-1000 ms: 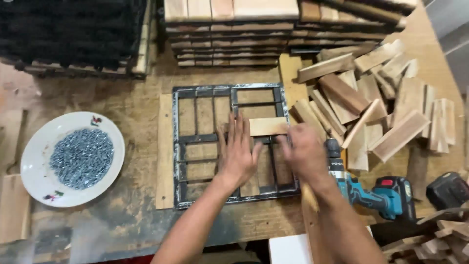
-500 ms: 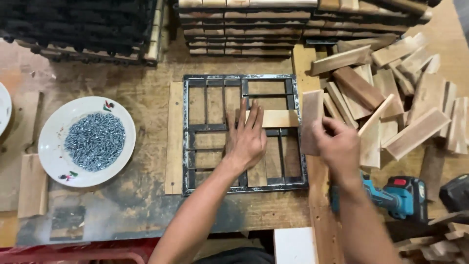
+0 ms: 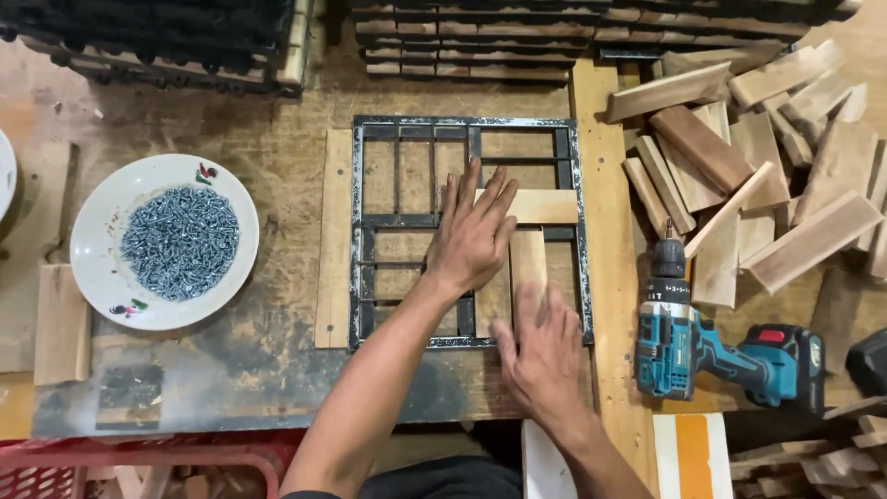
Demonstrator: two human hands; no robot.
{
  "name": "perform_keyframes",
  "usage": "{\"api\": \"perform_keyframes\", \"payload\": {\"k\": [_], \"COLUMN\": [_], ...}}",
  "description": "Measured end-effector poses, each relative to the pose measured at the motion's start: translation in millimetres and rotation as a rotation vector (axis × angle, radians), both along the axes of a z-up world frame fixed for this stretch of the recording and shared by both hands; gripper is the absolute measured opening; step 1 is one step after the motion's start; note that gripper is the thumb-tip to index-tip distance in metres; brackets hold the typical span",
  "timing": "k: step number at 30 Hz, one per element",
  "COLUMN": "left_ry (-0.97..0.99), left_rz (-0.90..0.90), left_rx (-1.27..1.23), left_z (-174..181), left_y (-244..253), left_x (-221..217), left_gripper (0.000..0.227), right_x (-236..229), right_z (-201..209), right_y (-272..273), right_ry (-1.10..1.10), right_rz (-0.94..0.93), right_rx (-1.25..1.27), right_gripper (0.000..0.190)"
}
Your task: Assembling wooden deck tiles by fastening a plastic grid to a wooden base using a power drill and then inserting wooden slats into the grid pattern.
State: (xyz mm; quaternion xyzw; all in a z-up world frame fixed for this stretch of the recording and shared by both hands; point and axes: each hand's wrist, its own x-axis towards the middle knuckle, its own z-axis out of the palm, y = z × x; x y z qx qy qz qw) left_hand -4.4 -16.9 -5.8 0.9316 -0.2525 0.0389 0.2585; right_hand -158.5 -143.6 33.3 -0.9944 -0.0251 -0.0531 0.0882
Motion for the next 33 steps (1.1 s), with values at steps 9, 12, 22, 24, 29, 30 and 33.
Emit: {"api": "perform_keyframes", "payload": {"k": [9, 12, 22, 24, 29, 30, 33], "left_ry": [0.015, -0.141, -0.132, -0.1, 0.084, 0.078, -0.042], "left_rz": [0.022, 0.068, 0.121, 0.117, 0.148, 0.154, 0.164], "left_rx": [0.055, -0.03, -0.135, -0.151, -0.134, -0.132, -0.18], "left_z": [22, 28, 13, 15, 19, 15, 5], "left_y": [-3, -7, -5, -6, -3, -3, -3], "left_x": [-5, -7, -2, 2, 0, 1, -2], "left_gripper": [0.073, 0.075, 0.061, 0.059, 0.059, 0.059, 0.054], "right_x": [8, 21, 175, 195, 201, 204, 198], "right_z": [-20, -1, -33, -25, 12, 20, 29], "right_y": [-66, -81, -230, -238, -214, -201, -187], "right_ry": [0.07, -0.12, -0.185, -0.105, 0.293, 0.287, 0.39], "right_rz": [0.273, 0.316, -0.121, -0.148, -0.224, -0.219, -0.325], "right_rx": [0.299, 0.273, -0.073, -0.012, -0.301, -0.299, -0.323], "right_gripper": [0.064, 0.062, 0.028, 0.03, 0.022, 0.022, 0.041]}}
